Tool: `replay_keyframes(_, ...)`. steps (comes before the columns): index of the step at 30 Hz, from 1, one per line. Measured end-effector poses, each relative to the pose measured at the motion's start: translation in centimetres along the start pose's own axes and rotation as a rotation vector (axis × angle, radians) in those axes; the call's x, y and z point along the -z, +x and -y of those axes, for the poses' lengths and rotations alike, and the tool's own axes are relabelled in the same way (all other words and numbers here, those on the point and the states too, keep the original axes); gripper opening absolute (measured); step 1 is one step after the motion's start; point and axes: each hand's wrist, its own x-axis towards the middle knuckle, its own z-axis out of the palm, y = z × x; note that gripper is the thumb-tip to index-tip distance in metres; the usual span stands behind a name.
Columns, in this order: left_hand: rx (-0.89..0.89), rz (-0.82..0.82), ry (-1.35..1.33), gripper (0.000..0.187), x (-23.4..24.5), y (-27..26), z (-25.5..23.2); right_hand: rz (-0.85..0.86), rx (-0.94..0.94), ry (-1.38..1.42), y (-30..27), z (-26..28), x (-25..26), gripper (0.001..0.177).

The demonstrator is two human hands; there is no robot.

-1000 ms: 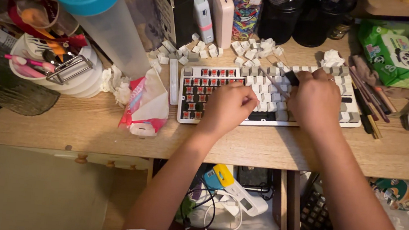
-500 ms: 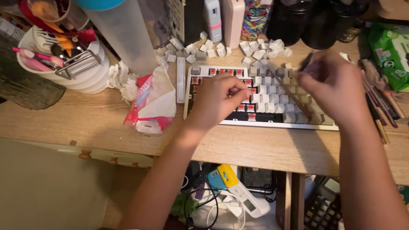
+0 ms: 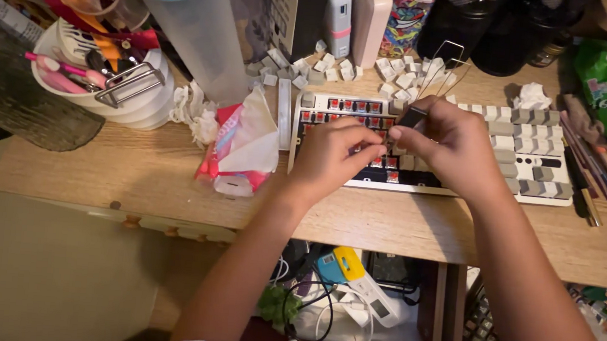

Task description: The person removes keycaps from a keyboard using a wire puller before using a metal tool to pull out the red switches and replace them with white switches by hand.

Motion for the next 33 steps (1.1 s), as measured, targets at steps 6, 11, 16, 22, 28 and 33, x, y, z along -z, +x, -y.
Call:
replay_keyframes(6, 0.05, -0.011, -0.074, 0.018, -0.5, 0.8, 0.6, 0.104, -0.034, 0.155, 1.0, -1.4, 0.4, 0.027)
replay_keyframes(11, 0.042, 0.073, -0.159, 0.013, -0.2, 2.6, 1.6, 0.119, 0.021, -0.024, 1.8, -1.3, 1.2, 0.023)
replay_keyframes(16, 0.053, 0.123, -0.181, 0.015, 0.1, 4.2, 1.7, 0.055, 0.038, 0.06, 2.3, -1.2, 1.2, 0.025)
replay_keyframes(22, -0.036, 0.044, -0.208, 0.021, 0.4, 5.6, 2.4, -0.045, 0.062, 0.166, 4.1, -2.4, 2.9, 0.023)
replay_keyframes(28, -0.033, -0.017, 0.045, 0.018, -0.5, 4.7, 3.4, -0.002, -0.007, 0.075, 5.0, -2.0, 2.9, 0.027)
replay_keyframes(33, -0.024, 0.015, 0.049, 0.021, -1.1, 4.5, 3.2, 0.087, -0.053, 0.014, 5.6, -0.9, 1.7, 0.028)
